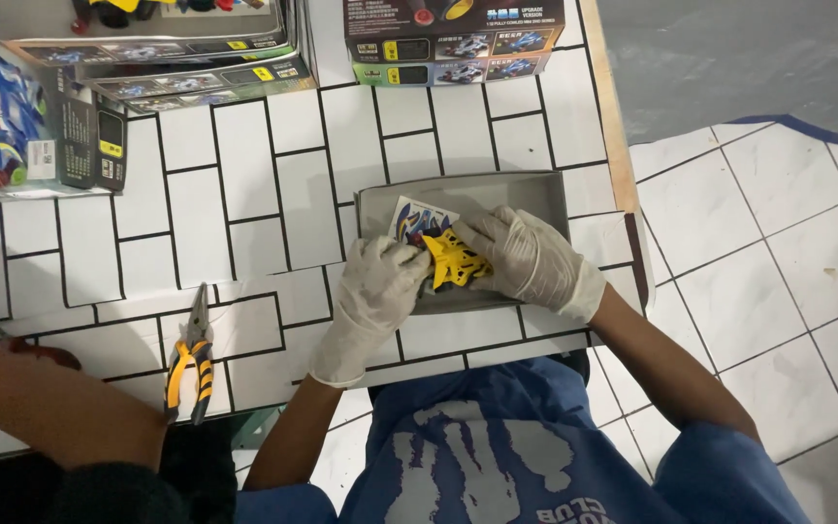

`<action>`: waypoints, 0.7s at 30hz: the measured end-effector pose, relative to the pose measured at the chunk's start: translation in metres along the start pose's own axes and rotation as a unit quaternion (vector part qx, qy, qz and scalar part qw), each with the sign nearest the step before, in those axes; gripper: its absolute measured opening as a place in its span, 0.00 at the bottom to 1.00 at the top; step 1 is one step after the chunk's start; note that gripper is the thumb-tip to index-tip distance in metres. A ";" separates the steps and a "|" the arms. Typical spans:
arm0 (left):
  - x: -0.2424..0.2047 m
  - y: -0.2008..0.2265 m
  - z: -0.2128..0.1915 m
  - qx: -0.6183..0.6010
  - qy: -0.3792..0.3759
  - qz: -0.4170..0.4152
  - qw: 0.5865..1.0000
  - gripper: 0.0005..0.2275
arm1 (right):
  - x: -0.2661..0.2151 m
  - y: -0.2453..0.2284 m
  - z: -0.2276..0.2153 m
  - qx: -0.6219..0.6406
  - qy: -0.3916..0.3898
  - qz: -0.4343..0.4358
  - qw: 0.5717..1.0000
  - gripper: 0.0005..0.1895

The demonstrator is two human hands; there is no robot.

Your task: The person assembles remote control cars by unpacking parts from boxes and trays. They handle yellow and black plastic chassis, wheels, and other components, using pliers to cut parts and attach wheels to the chassis. The person also handles the packaging boxes and organizes the parts on the table.

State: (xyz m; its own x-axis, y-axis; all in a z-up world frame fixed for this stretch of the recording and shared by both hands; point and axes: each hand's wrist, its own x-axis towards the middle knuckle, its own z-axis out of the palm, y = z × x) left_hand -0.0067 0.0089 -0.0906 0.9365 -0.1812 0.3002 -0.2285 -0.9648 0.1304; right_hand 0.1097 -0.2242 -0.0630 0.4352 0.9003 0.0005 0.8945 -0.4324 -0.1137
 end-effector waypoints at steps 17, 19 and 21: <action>0.000 0.013 -0.021 -0.249 0.103 -0.131 0.954 0.10 | -0.002 0.012 -0.028 0.117 0.053 0.034 0.991 0.54; 0.000 0.007 -0.030 -0.215 0.057 -0.122 0.967 0.16 | -0.003 0.010 -0.028 0.112 0.058 0.040 0.991 0.53; 0.002 0.007 -0.045 -0.181 0.008 -0.110 0.977 0.21 | -0.007 0.010 -0.021 0.110 0.064 0.050 0.991 0.53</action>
State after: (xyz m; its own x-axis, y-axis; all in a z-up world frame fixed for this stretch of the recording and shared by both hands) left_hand -0.0182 0.0106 -0.0470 0.9699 0.0299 0.2416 -0.1031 -0.8487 0.5187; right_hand 0.1173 -0.2360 -0.0430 0.5421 0.8341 0.1020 0.8087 -0.4850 -0.3328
